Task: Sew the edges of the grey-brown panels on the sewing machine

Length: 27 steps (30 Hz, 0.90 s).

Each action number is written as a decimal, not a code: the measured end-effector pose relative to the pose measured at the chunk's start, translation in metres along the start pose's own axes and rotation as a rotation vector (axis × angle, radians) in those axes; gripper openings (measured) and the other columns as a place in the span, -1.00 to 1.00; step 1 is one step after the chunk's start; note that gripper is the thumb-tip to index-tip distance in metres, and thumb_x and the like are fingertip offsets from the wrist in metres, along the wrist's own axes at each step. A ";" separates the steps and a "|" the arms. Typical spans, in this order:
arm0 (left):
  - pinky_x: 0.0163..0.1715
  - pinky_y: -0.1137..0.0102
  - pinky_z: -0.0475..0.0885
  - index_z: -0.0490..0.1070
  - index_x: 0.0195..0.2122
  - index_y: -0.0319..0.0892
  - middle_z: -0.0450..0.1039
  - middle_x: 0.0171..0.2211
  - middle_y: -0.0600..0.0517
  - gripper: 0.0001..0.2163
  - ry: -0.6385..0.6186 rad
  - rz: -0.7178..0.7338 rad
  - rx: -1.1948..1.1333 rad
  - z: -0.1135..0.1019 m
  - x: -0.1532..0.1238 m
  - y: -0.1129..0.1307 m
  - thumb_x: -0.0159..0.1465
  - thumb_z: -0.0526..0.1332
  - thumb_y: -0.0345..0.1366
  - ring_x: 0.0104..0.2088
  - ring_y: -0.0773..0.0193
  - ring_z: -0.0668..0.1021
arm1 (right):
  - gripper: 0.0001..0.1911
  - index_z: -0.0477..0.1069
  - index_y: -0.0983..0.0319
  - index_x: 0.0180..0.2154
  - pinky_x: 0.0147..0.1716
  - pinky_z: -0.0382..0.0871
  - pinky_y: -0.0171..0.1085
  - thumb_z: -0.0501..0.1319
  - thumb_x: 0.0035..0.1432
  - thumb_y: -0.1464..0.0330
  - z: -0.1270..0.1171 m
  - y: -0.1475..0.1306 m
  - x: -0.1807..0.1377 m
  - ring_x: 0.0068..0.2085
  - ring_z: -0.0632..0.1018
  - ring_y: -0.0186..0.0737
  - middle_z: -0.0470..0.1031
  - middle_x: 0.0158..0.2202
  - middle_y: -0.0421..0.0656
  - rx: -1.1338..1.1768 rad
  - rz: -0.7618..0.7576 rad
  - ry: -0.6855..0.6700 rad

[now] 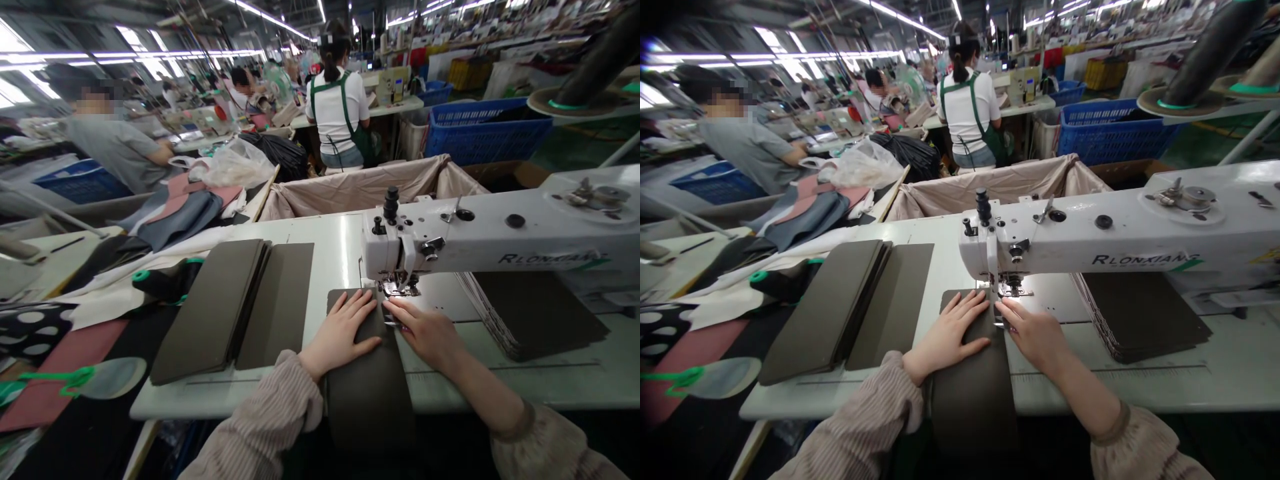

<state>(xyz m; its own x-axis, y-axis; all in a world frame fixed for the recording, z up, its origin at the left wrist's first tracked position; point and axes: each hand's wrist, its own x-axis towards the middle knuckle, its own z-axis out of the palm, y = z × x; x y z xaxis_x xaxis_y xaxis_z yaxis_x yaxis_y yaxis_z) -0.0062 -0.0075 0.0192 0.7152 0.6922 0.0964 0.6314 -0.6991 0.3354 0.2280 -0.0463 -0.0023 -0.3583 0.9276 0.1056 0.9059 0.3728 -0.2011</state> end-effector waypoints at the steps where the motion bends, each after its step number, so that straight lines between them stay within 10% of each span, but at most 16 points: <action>1: 0.36 0.08 -0.08 0.04 0.36 -0.05 -0.05 0.39 -0.04 -0.34 0.001 0.001 -0.001 0.000 0.000 0.000 0.31 0.19 0.03 0.39 0.09 0.02 | -0.40 0.11 0.01 0.31 -0.14 0.46 -0.16 0.04 0.27 0.41 0.000 0.000 0.000 -0.07 0.57 -0.15 0.19 0.33 -0.20 -0.001 -0.001 -0.003; 27: 0.37 0.11 -0.09 0.08 0.33 -0.05 -0.04 0.39 0.00 -0.37 0.008 -0.008 -0.018 0.002 0.001 -0.003 0.30 0.20 0.01 0.38 0.11 0.06 | -0.40 0.12 0.03 0.31 -0.18 0.49 -0.14 0.04 0.25 0.42 0.000 -0.001 0.003 -0.03 0.55 -0.12 0.20 0.32 -0.22 -0.013 0.006 -0.024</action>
<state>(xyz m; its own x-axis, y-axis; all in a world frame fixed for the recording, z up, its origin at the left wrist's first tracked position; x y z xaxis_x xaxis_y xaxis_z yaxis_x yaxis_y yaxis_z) -0.0063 -0.0054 0.0162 0.7075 0.6994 0.1013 0.6318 -0.6902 0.3528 0.2264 -0.0442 -0.0020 -0.3580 0.9302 0.0814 0.9107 0.3670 -0.1893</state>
